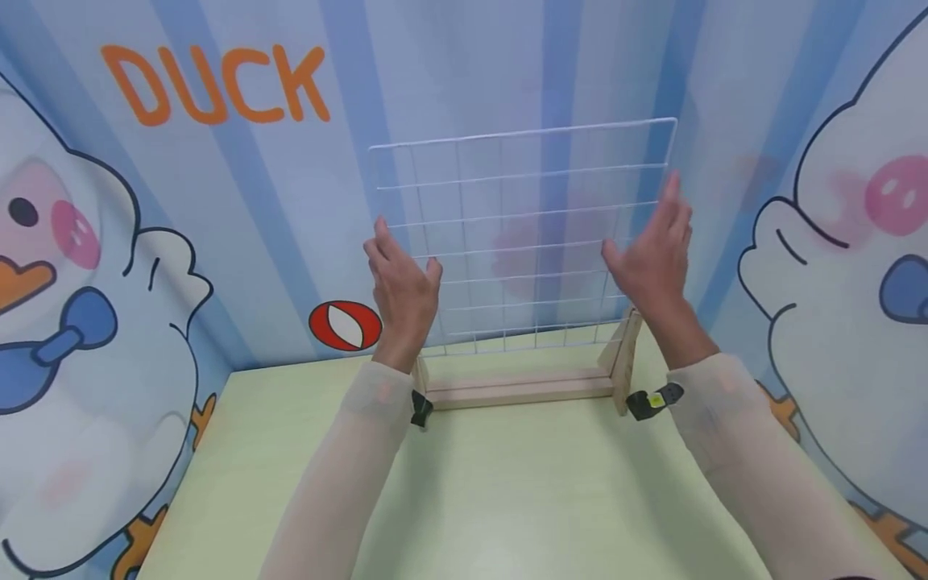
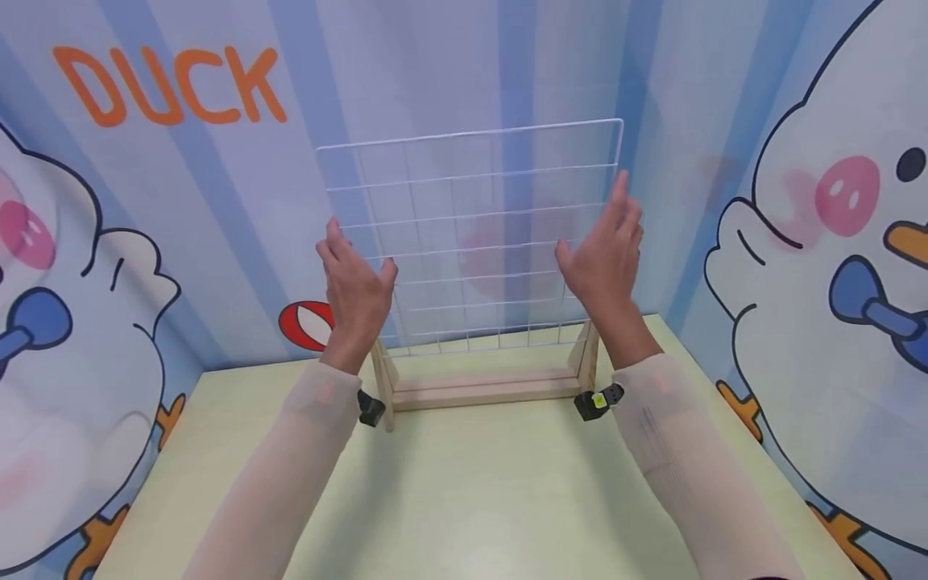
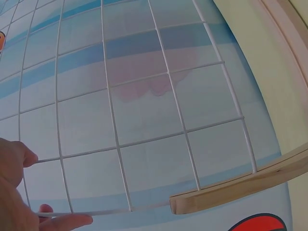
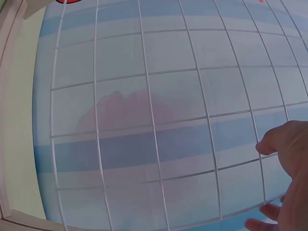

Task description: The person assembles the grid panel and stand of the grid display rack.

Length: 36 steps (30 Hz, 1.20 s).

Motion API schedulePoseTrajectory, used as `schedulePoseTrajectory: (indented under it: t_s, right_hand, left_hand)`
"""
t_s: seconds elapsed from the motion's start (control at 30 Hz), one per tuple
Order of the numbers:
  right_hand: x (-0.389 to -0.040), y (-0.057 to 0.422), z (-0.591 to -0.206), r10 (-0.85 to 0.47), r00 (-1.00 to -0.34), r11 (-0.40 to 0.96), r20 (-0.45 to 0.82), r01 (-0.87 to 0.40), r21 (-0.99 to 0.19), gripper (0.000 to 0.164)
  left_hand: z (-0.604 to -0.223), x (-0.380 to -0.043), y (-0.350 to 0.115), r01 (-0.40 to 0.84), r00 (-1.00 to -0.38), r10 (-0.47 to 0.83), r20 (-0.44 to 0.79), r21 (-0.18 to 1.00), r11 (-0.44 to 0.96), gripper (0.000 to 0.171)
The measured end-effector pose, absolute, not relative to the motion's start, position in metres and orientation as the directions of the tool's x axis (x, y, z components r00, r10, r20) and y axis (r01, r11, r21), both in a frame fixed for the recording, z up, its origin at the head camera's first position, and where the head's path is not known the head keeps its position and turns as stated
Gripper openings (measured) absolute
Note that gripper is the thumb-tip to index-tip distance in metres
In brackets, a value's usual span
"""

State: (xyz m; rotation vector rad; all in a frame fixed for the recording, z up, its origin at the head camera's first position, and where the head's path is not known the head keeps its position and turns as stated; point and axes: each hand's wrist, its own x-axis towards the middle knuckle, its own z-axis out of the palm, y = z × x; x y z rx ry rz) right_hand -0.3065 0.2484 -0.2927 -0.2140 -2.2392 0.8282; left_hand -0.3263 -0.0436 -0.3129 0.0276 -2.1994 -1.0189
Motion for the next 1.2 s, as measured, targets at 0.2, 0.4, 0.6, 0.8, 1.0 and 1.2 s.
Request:
schedulePoseTrajectory:
  t_s: [0.2,0.4,0.6,0.8,1.0,1.2]
  right_hand:
    - [-0.308,0.248,-0.281,0.363,-0.770,0.785,0.524,-0.050,-0.617,0.106]
    - [-0.310,0.248,-0.278,0.355,-0.803,0.782,0.479,-0.025,-0.622,0.115]
    - [-0.314,0.250,-0.281,0.383,-0.798,0.769,0.466,-0.005,-0.639,0.117]
    - [-0.315,0.253,-0.288,0.385,-0.795,0.752,0.468,-0.024,-0.658,0.117]
    - [-0.313,0.253,-0.301,0.382,-0.789,0.753,0.481,-0.037,-0.657,0.117]
    - [-0.312,0.252,-0.317,0.387,-0.779,0.761,0.494,-0.033,-0.648,0.116]
  left_hand:
    - [-0.312,-0.327,-0.045,0.265,-0.748,-0.292,0.596,0.672,0.692,0.081]
    - [-0.312,-0.328,-0.046,0.263,-0.749,-0.293,0.594,0.672,0.692,0.082]
    - [-0.312,-0.328,-0.047,0.273,-0.758,-0.278,0.590,0.674,0.686,0.083]
    - [-0.314,-0.327,-0.049,0.257,-0.776,-0.267,0.571,0.673,0.693,0.085]
    - [-0.324,-0.327,-0.052,0.250,-0.797,-0.248,0.550,0.675,0.694,0.088]
    - [-0.338,-0.326,-0.055,0.259,-0.812,-0.242,0.531,0.699,0.666,0.088]
